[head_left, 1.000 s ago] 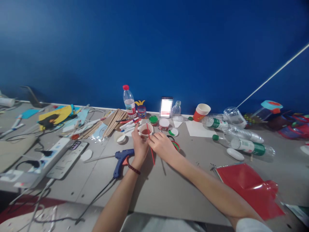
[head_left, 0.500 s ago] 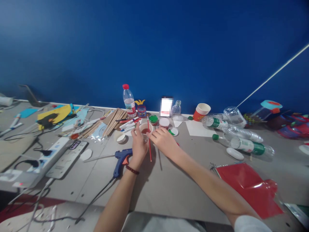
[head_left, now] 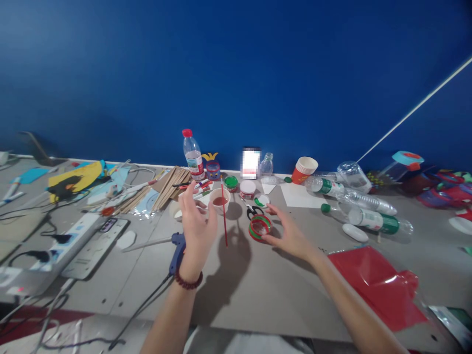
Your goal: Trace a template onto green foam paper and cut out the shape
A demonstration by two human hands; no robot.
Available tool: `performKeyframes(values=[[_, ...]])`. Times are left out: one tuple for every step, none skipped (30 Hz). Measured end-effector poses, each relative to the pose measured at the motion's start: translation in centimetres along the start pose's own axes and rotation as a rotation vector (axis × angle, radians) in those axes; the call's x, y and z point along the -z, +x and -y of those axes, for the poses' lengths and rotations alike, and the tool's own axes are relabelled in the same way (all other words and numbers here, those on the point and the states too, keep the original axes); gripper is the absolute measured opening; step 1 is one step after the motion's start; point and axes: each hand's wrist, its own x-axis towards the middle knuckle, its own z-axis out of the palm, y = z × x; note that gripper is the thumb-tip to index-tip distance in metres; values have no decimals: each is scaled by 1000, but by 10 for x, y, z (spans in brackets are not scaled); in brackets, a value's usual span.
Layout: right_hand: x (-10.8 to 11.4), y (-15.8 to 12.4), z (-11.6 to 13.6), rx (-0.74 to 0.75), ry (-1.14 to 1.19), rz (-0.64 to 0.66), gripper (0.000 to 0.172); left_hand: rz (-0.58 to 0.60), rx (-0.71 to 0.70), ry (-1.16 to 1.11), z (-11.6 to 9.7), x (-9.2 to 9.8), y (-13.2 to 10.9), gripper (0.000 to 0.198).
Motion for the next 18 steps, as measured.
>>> performKeyframes(values=[[-2, -1, -1, -9, 6, 8, 81, -6, -24, -20, -7, 1, -1, 59], [-4, -1, -1, -12, 9, 12, 82, -17, -44, -39, -13, 2, -3, 58], [-5, -1, -1, -9, 12, 13, 82, -16, -63, -60, -19, 3, -6, 58], [-6, 0, 0, -1, 15, 9, 81, -10, -77, -79, -25, 5, -8, 58], [-6, 1, 0, 9, 19, 3, 79, 8, -91, -97, -30, 6, -11, 58], [-6, 1, 1, 16, 21, 0, 78, 17, -104, -111, -35, 6, -14, 58], [-6, 2, 1, 17, 24, -4, 78, 33, -120, -126, -40, 7, -18, 57], [-6, 2, 1, 11, 31, -9, 77, 50, -135, -144, -44, 8, -21, 56], [-6, 2, 1, 0, 45, -13, 76, 66, -156, -164, -48, 8, -25, 56], [-5, 2, 0, -12, 67, -19, 76, 87, -181, -184, -51, 8, -28, 56], [-4, 2, 0, -27, 99, -25, 75, 116, -205, -200, -54, 7, -31, 55], [-3, 1, -1, -45, 141, -31, 75, 155, -229, -212, -56, 6, -35, 54], [-2, 1, -3, -64, 192, -35, 74, 205, -253, -217, -58, 5, -38, 53], [-1, 0, -4, -85, 251, -30, 74, 260, -283, -218, -60, 3, -41, 53], [1, 0, -5, -104, 318, -21, 74, 322, -315, -211, -61, 1, -44, 53], [3, -1, -7, -122, 386, -5, 74, 385, -351, -198, -61, -1, -46, 54], [5, -1, -8, -140, 451, 12, 73, 441, -384, -185, -61, -4, -49, 56], [8, -2, -8, -154, 510, 28, 72, 492, -407, -173, -61, -7, -51, 60]])
